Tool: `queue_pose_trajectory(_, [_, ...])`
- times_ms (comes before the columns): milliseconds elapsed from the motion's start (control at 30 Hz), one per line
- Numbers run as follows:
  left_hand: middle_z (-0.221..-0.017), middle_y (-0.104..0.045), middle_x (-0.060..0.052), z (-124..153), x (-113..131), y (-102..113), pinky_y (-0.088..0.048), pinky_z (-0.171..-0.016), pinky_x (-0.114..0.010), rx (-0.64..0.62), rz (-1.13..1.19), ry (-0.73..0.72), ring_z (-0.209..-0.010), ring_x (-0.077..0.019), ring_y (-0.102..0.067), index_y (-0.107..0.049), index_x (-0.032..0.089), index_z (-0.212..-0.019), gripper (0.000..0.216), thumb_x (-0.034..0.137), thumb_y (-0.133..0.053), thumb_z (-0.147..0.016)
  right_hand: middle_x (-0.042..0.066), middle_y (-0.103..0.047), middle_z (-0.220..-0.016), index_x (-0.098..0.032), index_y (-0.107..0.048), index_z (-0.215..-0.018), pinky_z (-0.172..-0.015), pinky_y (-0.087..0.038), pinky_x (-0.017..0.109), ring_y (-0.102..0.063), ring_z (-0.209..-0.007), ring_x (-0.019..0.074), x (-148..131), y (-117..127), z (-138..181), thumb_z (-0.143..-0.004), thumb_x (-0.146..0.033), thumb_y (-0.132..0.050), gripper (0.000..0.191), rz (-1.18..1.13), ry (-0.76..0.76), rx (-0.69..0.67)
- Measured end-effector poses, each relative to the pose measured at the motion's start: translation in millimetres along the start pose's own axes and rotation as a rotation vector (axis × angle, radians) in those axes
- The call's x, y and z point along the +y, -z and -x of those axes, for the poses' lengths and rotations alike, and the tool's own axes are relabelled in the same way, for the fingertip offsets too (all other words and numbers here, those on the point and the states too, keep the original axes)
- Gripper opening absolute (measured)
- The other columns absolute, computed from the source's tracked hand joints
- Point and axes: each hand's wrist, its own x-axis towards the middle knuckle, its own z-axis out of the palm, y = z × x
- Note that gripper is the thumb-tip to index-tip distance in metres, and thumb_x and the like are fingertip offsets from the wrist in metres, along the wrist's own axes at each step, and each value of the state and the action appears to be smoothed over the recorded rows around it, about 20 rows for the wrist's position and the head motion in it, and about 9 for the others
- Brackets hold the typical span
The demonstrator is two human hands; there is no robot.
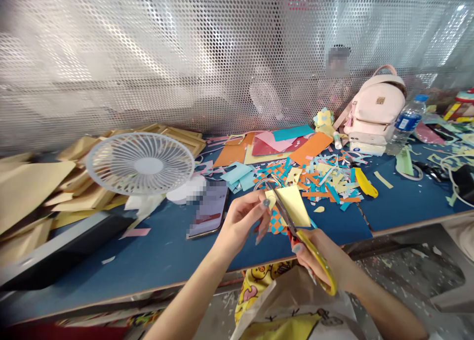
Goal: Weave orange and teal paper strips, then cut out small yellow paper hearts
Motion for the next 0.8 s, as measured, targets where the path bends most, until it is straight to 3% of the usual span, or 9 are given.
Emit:
queue_pose_trajectory(167, [-0.045, -0.050, 0.007, 3, 0, -10, -0.036, -0.035, -0.017, 0.089, -0.139, -0.010, -0.034, -0.0064, -0.042, -0.054, 0.019, -0.073, 0.051, 0.066, -0.073, -0.081, -0.007, -0.035, -0.054, -0.023, -0.042, -0.070, -0.041, -0.028, 0.022, -0.032, -0.043, 0.0074, -11, -7, -3, -0.092, -0.081, -0.043, 0.062, -0.069, 0.000, 0.058])
queue_pose_trajectory(300, [-0.044, -0.051, 0.006, 4, -1, -16, -0.034, -0.036, -0.018, 0.131, -0.094, -0.034, -0.033, -0.0065, -0.043, -0.054, 0.019, -0.071, 0.049, 0.063, -0.068, -0.087, -0.008, -0.035, -0.053, -0.023, -0.043, -0.072, -0.042, -0.027, 0.024, -0.032, -0.043, 0.0078, -18, -9, -4, -0.092, -0.081, -0.044, 0.061, -0.127, 0.038, 0.040])
queue_pose_trajectory(567, [-0.042, -0.045, 0.008, 3, -6, -14, -0.033, -0.036, -0.019, 0.103, -0.031, -0.097, -0.031, -0.0061, -0.037, -0.053, 0.020, -0.070, 0.046, 0.058, -0.067, -0.090, -0.004, -0.042, -0.058, -0.023, -0.050, -0.081, -0.045, -0.032, 0.026, -0.037, -0.049, 0.0110, -11, -8, -1, -0.087, -0.088, -0.039, 0.066, -0.137, -0.027, -0.036])
queue_pose_trajectory(800, [-0.041, -0.038, 0.010, 4, -9, -15, -0.032, -0.032, -0.018, 0.080, 0.068, -0.058, -0.030, -0.0051, -0.030, -0.055, 0.020, -0.071, 0.042, 0.055, -0.069, -0.090, -0.005, -0.038, -0.055, -0.022, -0.043, -0.070, -0.050, -0.031, 0.027, -0.036, -0.048, 0.0096, -16, -10, -5, -0.094, -0.080, -0.039, 0.063, -0.086, 0.095, 0.028])
